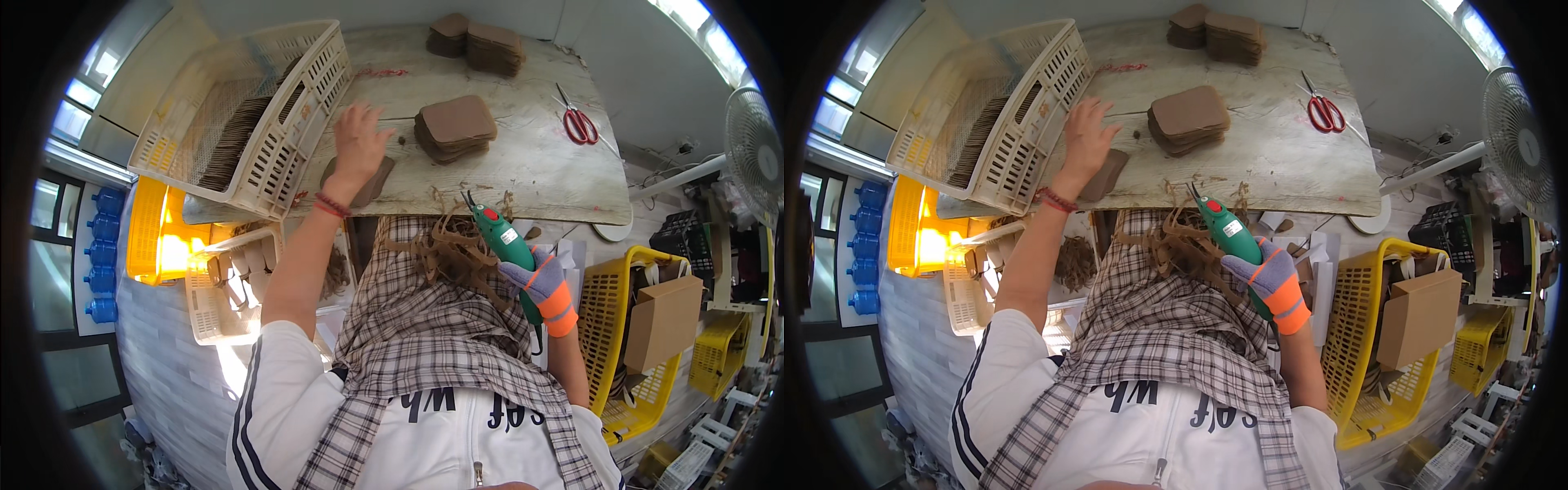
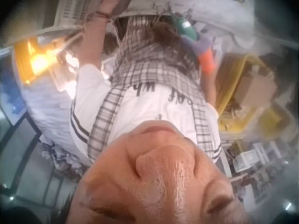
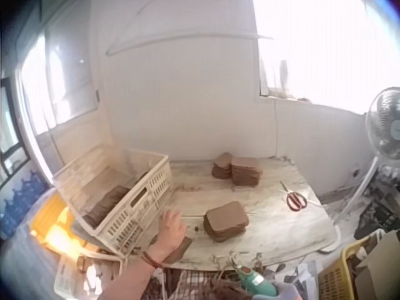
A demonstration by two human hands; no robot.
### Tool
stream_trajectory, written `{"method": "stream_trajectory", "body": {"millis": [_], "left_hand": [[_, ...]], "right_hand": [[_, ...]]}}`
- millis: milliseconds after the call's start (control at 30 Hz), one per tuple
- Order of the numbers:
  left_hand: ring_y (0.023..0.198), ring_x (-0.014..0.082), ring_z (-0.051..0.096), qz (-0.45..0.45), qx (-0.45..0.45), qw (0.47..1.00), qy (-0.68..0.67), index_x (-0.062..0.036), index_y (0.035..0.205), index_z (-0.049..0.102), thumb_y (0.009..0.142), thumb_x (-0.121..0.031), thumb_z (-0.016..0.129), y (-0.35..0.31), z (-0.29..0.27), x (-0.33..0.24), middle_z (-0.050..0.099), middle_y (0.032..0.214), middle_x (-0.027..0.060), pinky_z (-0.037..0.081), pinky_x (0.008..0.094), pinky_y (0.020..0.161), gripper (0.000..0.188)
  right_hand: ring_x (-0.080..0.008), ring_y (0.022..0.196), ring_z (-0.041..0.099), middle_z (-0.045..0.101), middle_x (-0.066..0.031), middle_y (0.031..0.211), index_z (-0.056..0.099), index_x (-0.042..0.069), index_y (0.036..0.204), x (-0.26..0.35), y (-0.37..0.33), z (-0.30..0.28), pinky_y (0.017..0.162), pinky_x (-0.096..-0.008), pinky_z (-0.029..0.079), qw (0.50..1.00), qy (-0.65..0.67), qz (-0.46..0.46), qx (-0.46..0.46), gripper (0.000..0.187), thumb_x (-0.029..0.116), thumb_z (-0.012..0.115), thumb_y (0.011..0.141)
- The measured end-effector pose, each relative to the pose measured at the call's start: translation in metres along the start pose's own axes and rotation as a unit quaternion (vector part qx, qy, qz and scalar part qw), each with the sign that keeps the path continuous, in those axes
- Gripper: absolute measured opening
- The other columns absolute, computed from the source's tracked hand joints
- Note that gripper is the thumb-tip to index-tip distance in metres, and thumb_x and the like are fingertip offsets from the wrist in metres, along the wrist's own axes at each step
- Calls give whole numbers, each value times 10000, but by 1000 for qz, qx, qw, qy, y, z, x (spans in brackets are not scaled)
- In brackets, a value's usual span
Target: The person uses a rotary tool to trim the edges of small brown square pieces of craft material. They handle the pieces one at a time, rotating them to smooth the edges, and place the finished pieces into a white plastic basket.
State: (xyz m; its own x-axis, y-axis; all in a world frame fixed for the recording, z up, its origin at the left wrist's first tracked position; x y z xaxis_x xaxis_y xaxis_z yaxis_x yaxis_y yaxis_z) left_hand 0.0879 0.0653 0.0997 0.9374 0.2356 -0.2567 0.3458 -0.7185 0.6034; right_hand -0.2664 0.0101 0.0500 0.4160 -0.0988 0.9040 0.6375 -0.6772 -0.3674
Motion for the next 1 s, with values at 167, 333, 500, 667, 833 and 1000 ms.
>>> {"method": "stream_trajectory", "body": {"millis": [167,333,500,667,833,1000], "left_hand": [[1277,344,326,21,62,998,-10,-45,1132,581,782,-256,674,36,62,-43,461,1270,159,264,471,1032,419],[1244,341,349,12,26,999,-27,-53,1036,587,707,-248,734,40,66,-47,488,1214,149,274,441,1017,410],[977,288,425,-17,10,996,-89,-73,810,483,624,-144,778,49,49,-64,484,957,76,334,431,866,356],[871,225,495,-105,89,967,-213,-79,806,440,695,-102,755,52,41,-57,520,933,100,385,403,750,336],[950,191,548,-358,-41,627,-691,-39,952,494,824,-10,646,13,32,-72,565,1009,79,473,327,808,201],[1079,244,532,-375,-98,386,-837,-13,1173,489,846,46,586,-13,46,-111,554,1170,102,438,376,980,346]], "right_hand": [[-90,612,592,633,-51,696,605,-23,1002,-1,-6,-1,532,-241,460,1000,15,9,-13,435,261,785,726],[-71,586,563,620,-44,694,591,-19,1007,-14,-8,-13,518,-226,457,999,0,-7,-31,419,235,784,735],[-71,583,560,615,-37,691,589,-24,1003,-14,-10,-15,513,-229,454,998,52,8,-31,409,227,777,741],[-70,546,549,607,-31,678,583,-24,997,-5,-13,-15,481,-226,444,994,101,7,-27,386,210,767,751],[-79,527,556,610,-38,687,570,-22,987,13,-10,-13,464,-221,451,991,121,-9,-50,365,195,757,762],[-88,525,567,616,-42,711,561,-24,976,41,-15,-11,454,-218,454,988,131,-24,-74,351,193,748,773]]}}
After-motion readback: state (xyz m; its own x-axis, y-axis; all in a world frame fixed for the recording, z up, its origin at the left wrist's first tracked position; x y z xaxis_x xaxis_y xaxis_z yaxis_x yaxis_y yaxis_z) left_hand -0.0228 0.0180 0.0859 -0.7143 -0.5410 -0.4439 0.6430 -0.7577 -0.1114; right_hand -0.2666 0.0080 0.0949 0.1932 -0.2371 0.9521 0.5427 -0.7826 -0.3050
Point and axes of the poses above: each hand's wrist, its own y-axis towards the middle knuckle, its own z-axis out of the palm, x = y × z, the point moved 6 cm from there along y, towards the middle knuckle
